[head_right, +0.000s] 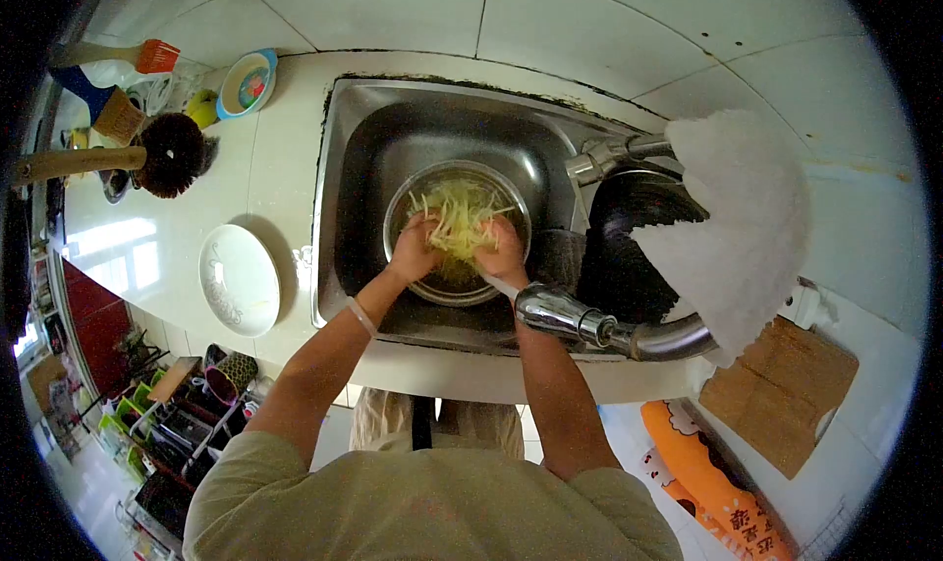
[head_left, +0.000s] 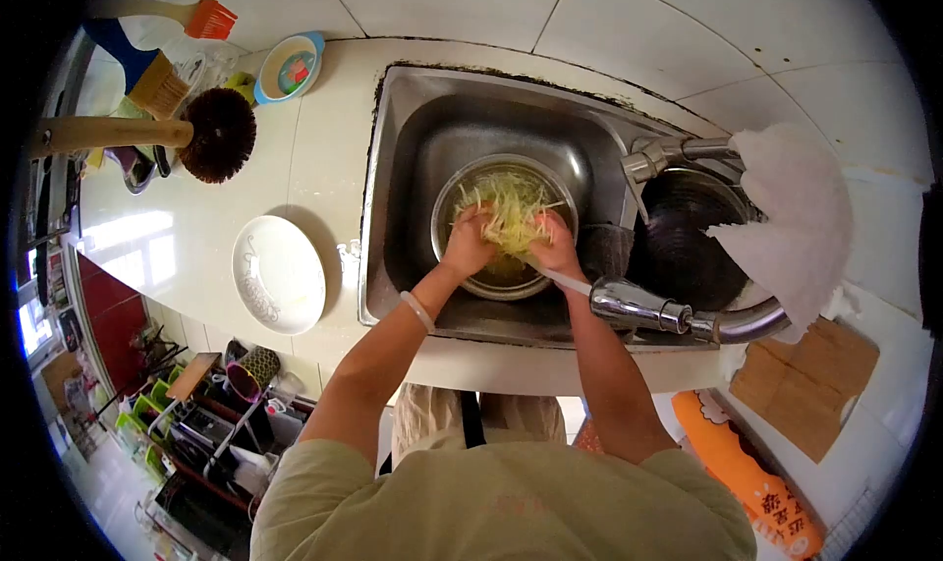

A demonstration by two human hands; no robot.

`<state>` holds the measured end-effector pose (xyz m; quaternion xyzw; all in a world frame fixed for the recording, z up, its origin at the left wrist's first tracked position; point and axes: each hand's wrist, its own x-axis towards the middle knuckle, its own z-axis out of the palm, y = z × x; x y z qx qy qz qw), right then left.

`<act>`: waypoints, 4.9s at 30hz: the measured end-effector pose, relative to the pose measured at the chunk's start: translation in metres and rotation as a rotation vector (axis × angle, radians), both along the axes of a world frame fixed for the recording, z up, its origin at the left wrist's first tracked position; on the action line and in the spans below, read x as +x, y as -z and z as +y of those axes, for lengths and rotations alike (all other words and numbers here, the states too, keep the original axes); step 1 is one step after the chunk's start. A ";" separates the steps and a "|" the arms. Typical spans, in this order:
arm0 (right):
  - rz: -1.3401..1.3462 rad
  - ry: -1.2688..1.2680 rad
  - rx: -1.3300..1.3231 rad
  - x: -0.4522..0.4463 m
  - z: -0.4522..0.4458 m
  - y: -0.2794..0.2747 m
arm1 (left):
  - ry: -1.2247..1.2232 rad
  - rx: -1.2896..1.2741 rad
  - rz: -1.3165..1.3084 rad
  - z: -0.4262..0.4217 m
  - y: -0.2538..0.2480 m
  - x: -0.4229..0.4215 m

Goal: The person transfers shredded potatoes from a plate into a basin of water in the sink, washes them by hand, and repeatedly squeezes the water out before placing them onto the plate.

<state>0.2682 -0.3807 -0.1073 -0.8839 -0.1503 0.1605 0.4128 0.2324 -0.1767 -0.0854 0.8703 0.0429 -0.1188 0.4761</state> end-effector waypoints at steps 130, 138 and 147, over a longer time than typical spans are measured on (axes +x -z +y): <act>0.819 0.470 0.491 0.010 0.033 -0.041 | -0.414 -0.634 0.289 -0.022 0.019 -0.005; 0.526 0.498 0.094 0.009 0.022 0.019 | -0.487 -0.186 0.441 -0.014 0.041 -0.009; 1.090 0.742 0.242 0.009 0.051 0.007 | -0.738 -1.001 0.795 -0.043 0.007 0.022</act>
